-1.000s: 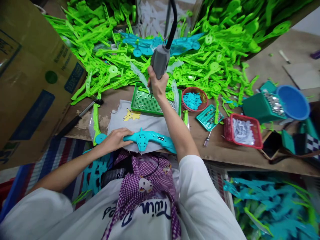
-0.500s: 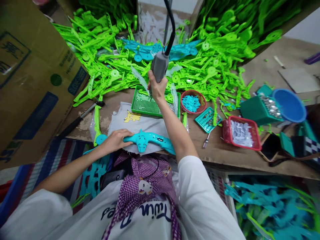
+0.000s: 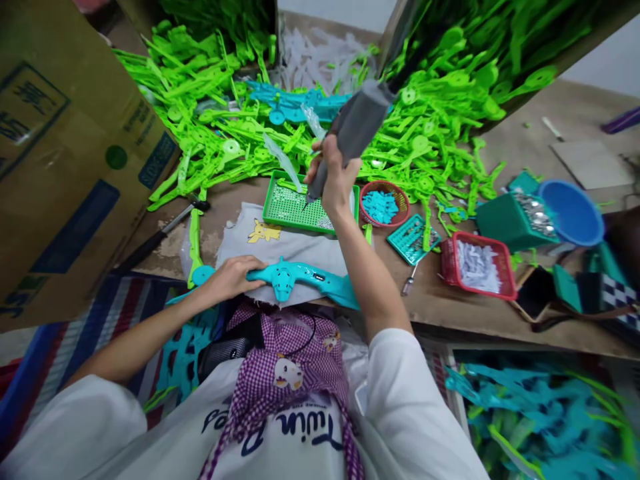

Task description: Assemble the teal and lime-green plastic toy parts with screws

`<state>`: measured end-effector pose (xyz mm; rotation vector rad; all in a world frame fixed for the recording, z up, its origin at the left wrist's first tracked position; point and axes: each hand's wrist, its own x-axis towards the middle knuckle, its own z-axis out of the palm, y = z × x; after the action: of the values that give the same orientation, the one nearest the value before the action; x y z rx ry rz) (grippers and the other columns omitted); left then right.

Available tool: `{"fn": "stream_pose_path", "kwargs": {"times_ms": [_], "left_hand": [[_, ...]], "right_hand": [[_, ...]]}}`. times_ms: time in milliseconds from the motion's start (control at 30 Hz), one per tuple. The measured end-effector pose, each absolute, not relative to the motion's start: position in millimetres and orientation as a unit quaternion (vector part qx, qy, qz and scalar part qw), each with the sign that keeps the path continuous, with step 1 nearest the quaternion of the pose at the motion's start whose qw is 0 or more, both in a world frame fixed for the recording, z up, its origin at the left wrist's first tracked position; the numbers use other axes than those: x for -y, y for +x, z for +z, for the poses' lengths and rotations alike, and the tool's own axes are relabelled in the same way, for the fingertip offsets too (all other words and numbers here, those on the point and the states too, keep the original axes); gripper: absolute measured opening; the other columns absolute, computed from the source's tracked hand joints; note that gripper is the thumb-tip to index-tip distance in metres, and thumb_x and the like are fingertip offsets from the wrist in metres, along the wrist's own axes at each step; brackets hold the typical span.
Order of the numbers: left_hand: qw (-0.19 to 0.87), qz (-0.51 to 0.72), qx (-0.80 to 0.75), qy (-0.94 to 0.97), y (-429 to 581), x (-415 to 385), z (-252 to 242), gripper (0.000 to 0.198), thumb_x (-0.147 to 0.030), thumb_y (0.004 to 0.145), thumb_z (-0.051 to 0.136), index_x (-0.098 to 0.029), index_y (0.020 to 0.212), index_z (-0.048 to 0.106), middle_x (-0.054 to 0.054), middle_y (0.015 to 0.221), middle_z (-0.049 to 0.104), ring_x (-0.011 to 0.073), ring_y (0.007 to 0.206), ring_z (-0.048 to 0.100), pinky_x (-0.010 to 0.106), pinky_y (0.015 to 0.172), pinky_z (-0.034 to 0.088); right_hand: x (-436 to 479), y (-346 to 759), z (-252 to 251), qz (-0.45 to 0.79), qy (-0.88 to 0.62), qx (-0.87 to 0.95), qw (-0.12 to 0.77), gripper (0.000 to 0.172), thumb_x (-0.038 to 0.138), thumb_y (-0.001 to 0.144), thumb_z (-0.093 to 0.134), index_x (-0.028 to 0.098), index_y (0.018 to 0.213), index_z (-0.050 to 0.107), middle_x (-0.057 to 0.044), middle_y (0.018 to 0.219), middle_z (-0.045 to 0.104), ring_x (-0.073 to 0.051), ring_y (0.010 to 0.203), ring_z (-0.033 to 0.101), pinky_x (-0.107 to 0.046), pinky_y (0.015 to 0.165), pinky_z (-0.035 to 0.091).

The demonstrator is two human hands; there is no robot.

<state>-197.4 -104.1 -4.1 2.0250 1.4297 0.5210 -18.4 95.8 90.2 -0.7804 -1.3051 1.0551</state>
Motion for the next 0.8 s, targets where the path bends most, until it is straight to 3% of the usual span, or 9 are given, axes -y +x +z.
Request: {"fn": "stream_pose_path", "kwargs": {"times_ms": [67,267,467,800], "left_hand": [[0.301,0.195,-0.538,0.763,-198,104,-4,0.029,-0.024,0.084,0.074,-0.019,0.113,0.072,0.008,0.106,0.074,0.0233,0.098,0.070,0.037,0.087,0.056],[0.315,0.192,-0.533,0.761,-197,104,0,0.026,-0.026,0.086,0.071,-0.020,0.111,0.071,0.008,0.105,0.074,0.0222,0.096,0.068,0.035,0.085,0.054],[0.321,0.193,-0.535,0.757,-196,104,0,0.026,-0.028,0.086,0.069,-0.020,0.111,0.072,0.008,0.105,0.073,0.0229,0.097,0.067,0.036,0.085,0.053],[0.316,0.191,-0.537,0.758,-198,105,-4,0.024,-0.024,0.084,0.072,-0.021,0.108,0.071,0.007,0.105,0.072,0.0245,0.101,0.068,0.034,0.086,0.052]], "right_hand": [[-60,-14,92,0.516,-0.302,0.533,0.599,0.059,0.085,0.073,0.056,0.026,0.075,0.059,0.006,0.048,0.044,-0.012,0.040,0.049,-0.028,0.044,0.044],[17,-19,71,0.595,-0.318,0.543,0.500,0.065,0.087,0.059,0.065,0.023,0.073,0.064,0.003,0.051,0.058,-0.014,0.044,0.057,-0.030,0.044,0.046],[17,-26,69,0.590,-0.328,0.528,0.515,0.062,0.085,0.059,0.065,0.024,0.069,0.062,0.004,0.048,0.054,-0.012,0.041,0.052,-0.028,0.041,0.042],[24,-37,46,0.609,-0.305,0.604,0.414,0.044,0.062,0.059,0.077,0.023,0.062,0.058,0.004,0.056,0.054,-0.011,0.049,0.048,-0.031,0.049,0.046]]}}
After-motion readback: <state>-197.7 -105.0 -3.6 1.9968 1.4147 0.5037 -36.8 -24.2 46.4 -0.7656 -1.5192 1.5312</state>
